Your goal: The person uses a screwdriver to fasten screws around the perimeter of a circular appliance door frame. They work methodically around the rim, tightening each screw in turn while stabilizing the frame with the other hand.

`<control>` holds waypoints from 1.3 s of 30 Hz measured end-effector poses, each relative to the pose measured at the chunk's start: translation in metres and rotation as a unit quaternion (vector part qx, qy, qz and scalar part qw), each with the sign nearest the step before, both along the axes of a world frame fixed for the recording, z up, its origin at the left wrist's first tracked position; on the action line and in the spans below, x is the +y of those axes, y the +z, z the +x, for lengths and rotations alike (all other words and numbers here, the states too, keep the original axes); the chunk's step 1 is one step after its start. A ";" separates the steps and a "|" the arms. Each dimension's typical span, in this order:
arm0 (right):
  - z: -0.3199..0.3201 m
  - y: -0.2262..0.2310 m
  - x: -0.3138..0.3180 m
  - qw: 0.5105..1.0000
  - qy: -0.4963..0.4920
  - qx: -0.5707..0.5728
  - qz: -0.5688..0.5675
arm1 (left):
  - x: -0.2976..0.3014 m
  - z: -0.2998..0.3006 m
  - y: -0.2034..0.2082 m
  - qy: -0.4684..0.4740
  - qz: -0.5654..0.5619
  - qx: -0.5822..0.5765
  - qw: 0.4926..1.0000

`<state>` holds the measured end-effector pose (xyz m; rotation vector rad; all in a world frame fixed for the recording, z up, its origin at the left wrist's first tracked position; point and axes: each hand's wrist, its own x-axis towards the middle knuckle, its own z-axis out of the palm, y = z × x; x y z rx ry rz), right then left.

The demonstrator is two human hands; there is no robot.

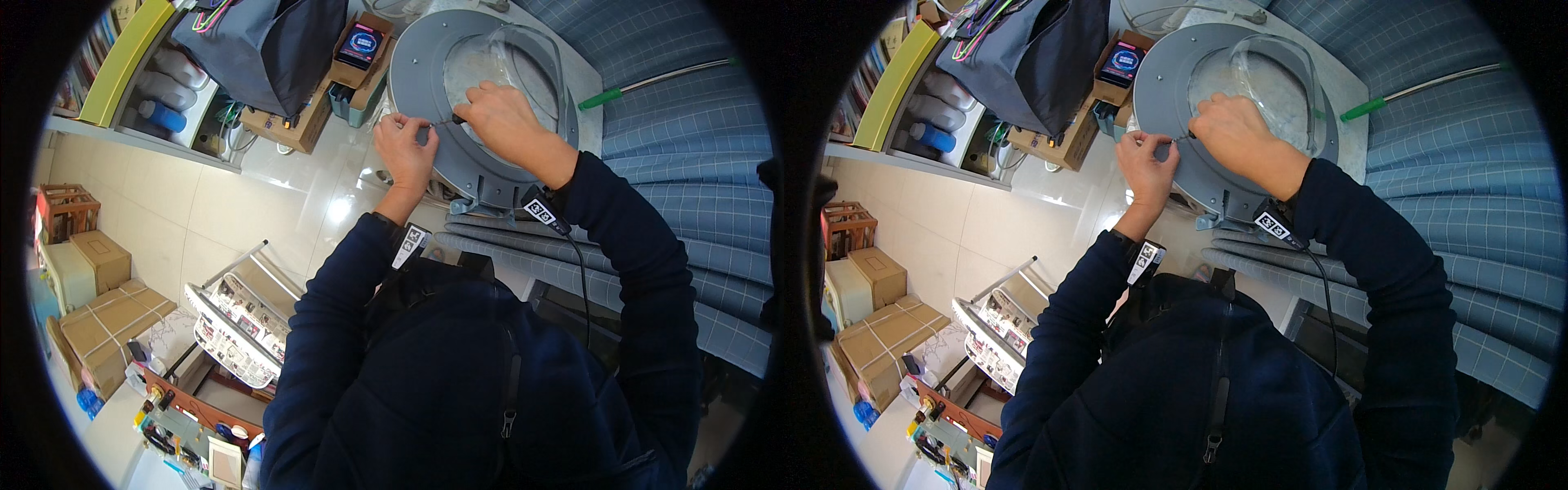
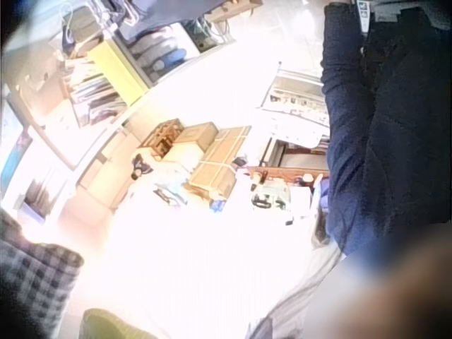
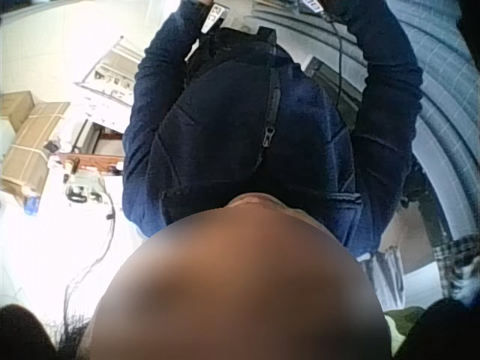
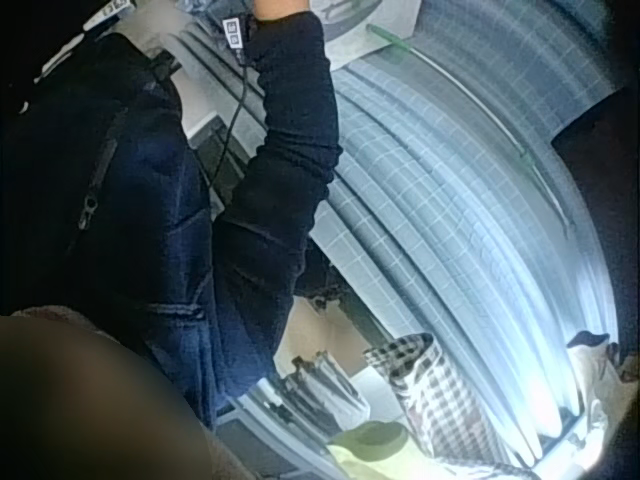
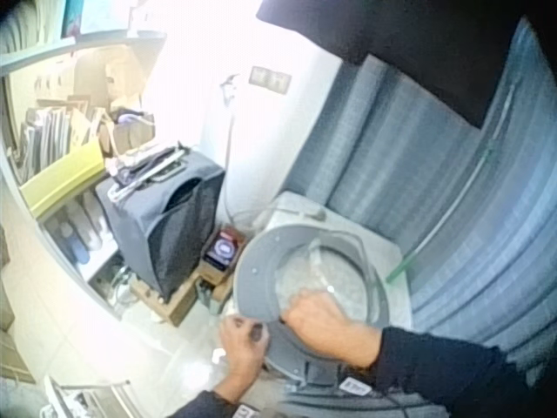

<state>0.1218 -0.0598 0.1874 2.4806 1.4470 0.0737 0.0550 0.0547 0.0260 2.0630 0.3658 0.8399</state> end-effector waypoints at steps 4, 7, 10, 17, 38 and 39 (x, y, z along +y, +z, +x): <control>0.001 -0.001 0.001 1.000 0.011 -0.002 -0.011 | 0.000 0.000 0.000 -0.001 -0.003 -0.004 1.000; 0.002 0.001 0.003 0.999 0.020 -0.007 -0.027 | 0.000 0.000 0.000 -0.005 -0.007 0.002 1.000; 0.003 0.005 0.002 1.000 0.017 -0.024 -0.008 | 0.000 0.000 0.000 -0.002 -0.002 -0.003 1.000; 0.003 0.004 0.003 0.999 0.033 -0.022 -0.010 | -0.001 0.000 -0.001 -0.004 -0.010 0.003 1.000; 0.004 0.001 0.017 0.991 0.121 -0.052 0.004 | -0.001 0.000 0.000 -0.008 -0.014 0.003 1.000; 0.003 0.000 0.021 0.990 0.125 -0.061 -0.014 | -0.001 0.001 0.000 -0.008 -0.015 0.002 1.000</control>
